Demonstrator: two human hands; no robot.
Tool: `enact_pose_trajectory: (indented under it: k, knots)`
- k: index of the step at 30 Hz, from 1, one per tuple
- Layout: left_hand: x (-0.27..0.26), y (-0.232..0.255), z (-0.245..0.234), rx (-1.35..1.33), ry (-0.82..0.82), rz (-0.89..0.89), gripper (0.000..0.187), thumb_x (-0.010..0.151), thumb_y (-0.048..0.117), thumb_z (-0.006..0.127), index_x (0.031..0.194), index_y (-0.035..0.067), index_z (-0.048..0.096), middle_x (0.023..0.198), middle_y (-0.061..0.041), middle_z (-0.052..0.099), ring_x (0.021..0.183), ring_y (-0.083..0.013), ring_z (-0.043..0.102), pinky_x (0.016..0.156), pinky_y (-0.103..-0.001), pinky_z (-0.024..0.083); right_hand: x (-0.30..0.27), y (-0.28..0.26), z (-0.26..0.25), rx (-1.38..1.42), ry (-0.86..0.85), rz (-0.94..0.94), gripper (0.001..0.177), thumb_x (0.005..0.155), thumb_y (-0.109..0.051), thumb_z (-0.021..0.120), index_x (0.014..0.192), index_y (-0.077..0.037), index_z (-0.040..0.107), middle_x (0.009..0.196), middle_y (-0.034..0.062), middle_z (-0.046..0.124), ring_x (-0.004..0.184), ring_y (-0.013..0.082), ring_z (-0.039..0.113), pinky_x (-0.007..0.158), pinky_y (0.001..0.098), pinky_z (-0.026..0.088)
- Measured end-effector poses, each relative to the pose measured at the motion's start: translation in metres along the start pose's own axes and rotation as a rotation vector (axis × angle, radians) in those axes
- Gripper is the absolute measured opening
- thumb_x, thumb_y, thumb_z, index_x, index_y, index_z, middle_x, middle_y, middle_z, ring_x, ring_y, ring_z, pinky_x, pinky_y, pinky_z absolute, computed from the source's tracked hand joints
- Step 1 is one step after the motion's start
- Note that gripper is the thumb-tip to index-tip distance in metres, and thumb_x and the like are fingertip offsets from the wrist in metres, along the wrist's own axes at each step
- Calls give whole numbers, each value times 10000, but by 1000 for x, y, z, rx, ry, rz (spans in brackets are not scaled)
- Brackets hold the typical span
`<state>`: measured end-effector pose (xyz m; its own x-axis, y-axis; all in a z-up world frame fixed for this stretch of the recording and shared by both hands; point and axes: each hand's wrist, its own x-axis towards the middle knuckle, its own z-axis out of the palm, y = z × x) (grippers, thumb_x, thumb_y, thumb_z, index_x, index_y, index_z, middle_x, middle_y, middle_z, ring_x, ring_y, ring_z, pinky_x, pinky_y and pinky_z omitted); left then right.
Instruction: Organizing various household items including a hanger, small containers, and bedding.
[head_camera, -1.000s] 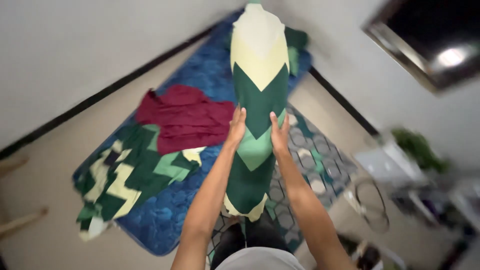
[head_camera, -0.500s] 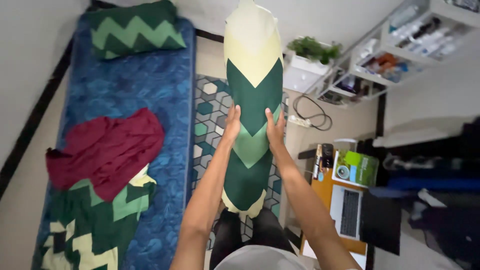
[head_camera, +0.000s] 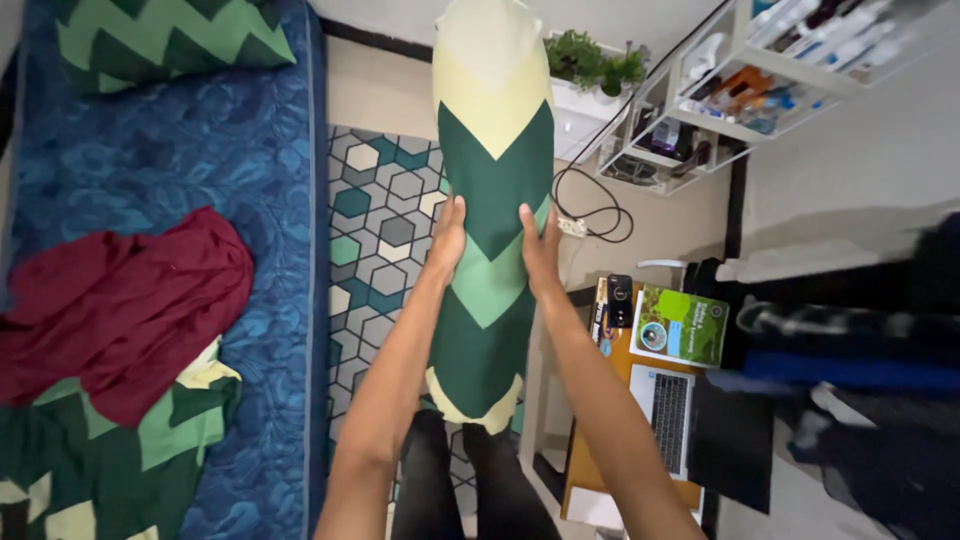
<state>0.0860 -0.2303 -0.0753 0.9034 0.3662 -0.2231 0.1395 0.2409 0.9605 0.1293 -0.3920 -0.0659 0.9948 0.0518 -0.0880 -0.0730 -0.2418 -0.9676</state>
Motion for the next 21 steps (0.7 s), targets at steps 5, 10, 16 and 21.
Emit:
enact_pose_trajectory:
  k: [5, 10, 16, 21]
  knots:
    - [36, -57, 4, -48, 9, -49, 614, 1091, 403, 341, 1591, 47, 321, 1634, -126, 390, 1499, -254, 370, 1208, -335, 278, 37, 47, 5, -29, -11, -46, 674, 963, -482, 634, 1509, -117, 479, 1454, 212, 523, 1361, 329, 490, 1150, 442, 376]
    - [61, -127, 6, -107, 33, -97, 628, 1087, 419, 332, 1591, 46, 315, 1637, -117, 385, 1489, -248, 375, 1204, -339, 283, 68, 115, 13, -143, 12, 62, 734, 929, -524, 661, 1542, -168, 469, 1419, 234, 446, 1349, 335, 460, 1145, 441, 377]
    - [87, -222, 7, -253, 34, -151, 624, 1079, 431, 329, 1589, 72, 317, 1562, -124, 466, 1390, -252, 500, 1132, -358, 422, 95, 236, 22, -272, -17, -59, 723, 983, -496, 691, 1553, -127, 444, 1485, 236, 430, 1396, 393, 351, 1138, 484, 299]
    - [111, -305, 8, -323, 62, -127, 624, 1087, 426, 336, 1593, 63, 311, 1564, -139, 466, 1392, -268, 503, 1136, -380, 423, 121, 337, 29, -285, 75, -162, 630, 983, -416, 745, 1480, -78, 556, 1300, 237, 595, 1220, 324, 566, 1063, 431, 439]
